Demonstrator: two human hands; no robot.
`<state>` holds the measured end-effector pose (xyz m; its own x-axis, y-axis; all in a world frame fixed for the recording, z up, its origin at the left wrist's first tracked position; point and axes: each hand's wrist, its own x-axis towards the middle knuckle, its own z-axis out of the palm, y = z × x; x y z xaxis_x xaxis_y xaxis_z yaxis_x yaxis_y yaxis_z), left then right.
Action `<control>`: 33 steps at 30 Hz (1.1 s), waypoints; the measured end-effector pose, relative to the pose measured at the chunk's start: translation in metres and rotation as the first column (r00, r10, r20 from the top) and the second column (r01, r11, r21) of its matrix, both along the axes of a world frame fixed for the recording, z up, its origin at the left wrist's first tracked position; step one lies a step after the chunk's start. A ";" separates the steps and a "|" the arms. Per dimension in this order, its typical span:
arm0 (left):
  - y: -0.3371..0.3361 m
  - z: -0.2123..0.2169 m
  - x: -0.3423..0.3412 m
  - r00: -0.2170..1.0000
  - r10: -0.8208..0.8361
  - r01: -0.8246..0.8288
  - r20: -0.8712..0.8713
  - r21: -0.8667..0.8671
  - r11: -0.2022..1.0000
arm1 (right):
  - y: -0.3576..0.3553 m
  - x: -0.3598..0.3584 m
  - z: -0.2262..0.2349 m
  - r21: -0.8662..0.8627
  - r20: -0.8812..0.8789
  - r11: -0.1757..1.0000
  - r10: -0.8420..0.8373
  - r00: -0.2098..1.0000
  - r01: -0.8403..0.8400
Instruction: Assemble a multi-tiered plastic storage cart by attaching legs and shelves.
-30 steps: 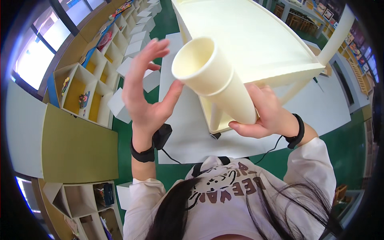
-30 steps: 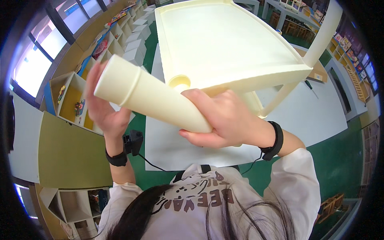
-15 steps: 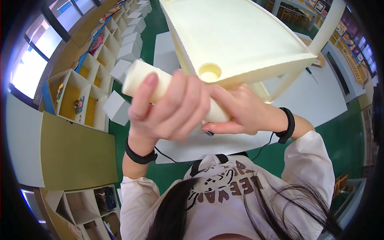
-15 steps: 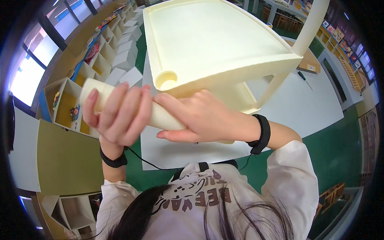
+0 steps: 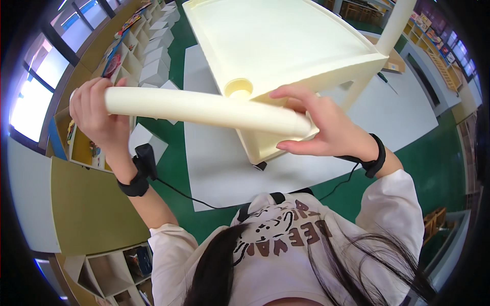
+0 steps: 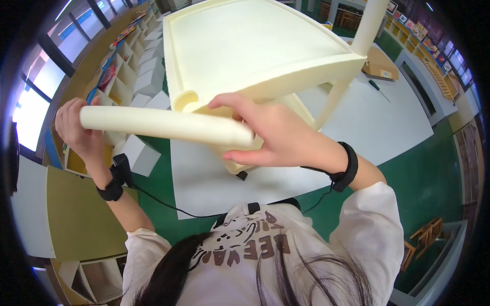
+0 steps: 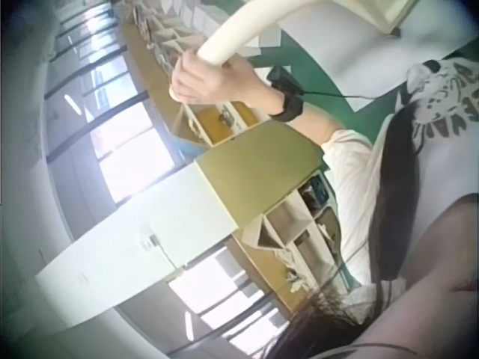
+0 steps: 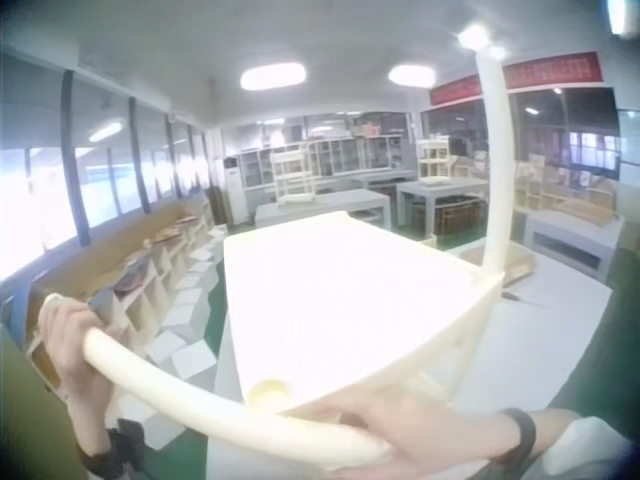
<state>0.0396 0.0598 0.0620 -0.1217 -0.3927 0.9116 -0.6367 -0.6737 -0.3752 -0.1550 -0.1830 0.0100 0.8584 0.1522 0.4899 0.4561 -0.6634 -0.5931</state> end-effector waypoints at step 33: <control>-0.115 0.028 -0.041 -0.577 -0.703 0.521 -0.415 -0.850 0.074 | -0.015 0.007 0.021 0.027 0.441 0.992 -0.123 0.889 0.124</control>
